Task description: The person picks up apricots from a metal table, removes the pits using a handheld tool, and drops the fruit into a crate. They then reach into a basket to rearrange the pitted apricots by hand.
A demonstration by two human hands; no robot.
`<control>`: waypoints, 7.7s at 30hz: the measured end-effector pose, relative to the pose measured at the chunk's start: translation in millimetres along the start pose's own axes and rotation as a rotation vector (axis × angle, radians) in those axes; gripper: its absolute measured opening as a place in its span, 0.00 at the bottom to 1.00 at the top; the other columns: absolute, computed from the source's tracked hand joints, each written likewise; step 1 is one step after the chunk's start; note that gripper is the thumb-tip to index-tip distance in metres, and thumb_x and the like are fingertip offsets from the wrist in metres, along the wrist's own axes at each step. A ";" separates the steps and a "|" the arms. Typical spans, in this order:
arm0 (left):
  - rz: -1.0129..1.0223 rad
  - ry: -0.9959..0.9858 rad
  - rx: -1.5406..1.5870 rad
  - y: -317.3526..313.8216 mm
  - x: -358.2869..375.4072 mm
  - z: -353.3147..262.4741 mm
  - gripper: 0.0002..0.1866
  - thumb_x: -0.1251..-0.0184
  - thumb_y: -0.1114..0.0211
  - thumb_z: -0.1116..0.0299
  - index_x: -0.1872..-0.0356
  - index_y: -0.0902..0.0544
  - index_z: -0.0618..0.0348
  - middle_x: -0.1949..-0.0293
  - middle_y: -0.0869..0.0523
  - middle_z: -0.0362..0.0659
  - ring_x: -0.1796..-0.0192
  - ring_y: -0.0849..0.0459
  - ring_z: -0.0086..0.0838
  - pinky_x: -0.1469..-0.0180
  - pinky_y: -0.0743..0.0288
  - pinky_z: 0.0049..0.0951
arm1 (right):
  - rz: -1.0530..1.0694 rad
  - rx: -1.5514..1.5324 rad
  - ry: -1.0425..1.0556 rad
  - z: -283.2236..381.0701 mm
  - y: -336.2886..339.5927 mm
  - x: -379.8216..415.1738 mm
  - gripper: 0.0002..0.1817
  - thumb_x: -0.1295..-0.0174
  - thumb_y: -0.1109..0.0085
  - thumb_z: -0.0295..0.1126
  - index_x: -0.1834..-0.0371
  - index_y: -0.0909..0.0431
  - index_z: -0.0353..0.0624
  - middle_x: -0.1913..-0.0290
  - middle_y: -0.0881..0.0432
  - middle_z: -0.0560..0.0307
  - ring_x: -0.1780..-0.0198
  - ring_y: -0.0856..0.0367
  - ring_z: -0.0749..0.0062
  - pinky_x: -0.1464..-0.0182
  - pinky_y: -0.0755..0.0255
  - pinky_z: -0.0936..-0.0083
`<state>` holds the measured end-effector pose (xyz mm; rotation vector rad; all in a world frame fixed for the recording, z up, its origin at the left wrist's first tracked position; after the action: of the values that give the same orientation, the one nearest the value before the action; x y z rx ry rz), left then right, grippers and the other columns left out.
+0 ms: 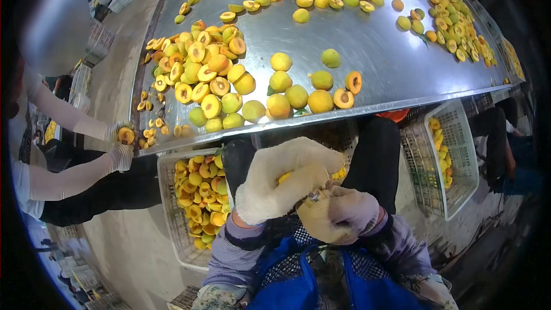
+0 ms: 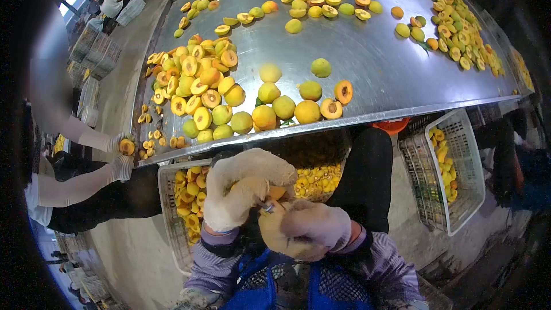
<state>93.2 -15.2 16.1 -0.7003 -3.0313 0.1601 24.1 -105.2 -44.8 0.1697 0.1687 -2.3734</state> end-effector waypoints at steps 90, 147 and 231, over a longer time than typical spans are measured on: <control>-0.450 0.068 0.006 29.4 19.5 40.9 0.19 0.24 0.50 0.63 0.42 0.24 0.66 0.50 0.17 0.46 0.48 0.20 0.26 0.43 0.28 0.25 | -0.579 0.852 -0.148 38.4 35.2 -48.8 0.22 0.46 0.32 0.38 0.51 0.27 0.45 0.71 0.18 0.53 0.74 0.17 0.56 0.73 0.25 0.67; -0.420 -0.297 -0.522 22.0 28.2 -23.6 0.23 0.23 0.54 0.58 0.45 0.23 0.69 0.54 0.17 0.51 0.58 0.19 0.27 0.56 0.27 0.23 | -0.070 -0.073 -0.438 20.9 -9.1 -44.8 0.08 0.36 0.44 0.34 0.60 0.26 0.42 0.77 0.26 0.59 0.77 0.24 0.73 0.77 0.29 0.72; -0.229 -0.271 0.093 -4.6 13.4 15.5 0.09 0.38 0.38 0.69 0.63 0.20 0.64 0.54 0.16 0.55 0.54 0.15 0.44 0.53 0.20 0.36 | -0.133 -0.358 0.081 22.2 -3.4 -2.0 0.10 0.38 0.38 0.26 0.55 0.24 0.42 0.60 0.20 0.58 0.57 0.21 0.73 0.54 0.25 0.77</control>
<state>78.4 -14.9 1.2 -0.3447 -3.3010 0.4186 21.5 -105.2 -22.3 0.0850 0.6549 -2.4222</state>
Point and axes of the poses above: each hand's wrist, its own x-axis away from the middle knuckle, its own y-axis out of the back of the hand, z = x × y, the point moved 9 cm from there along -x, towards the middle knuckle
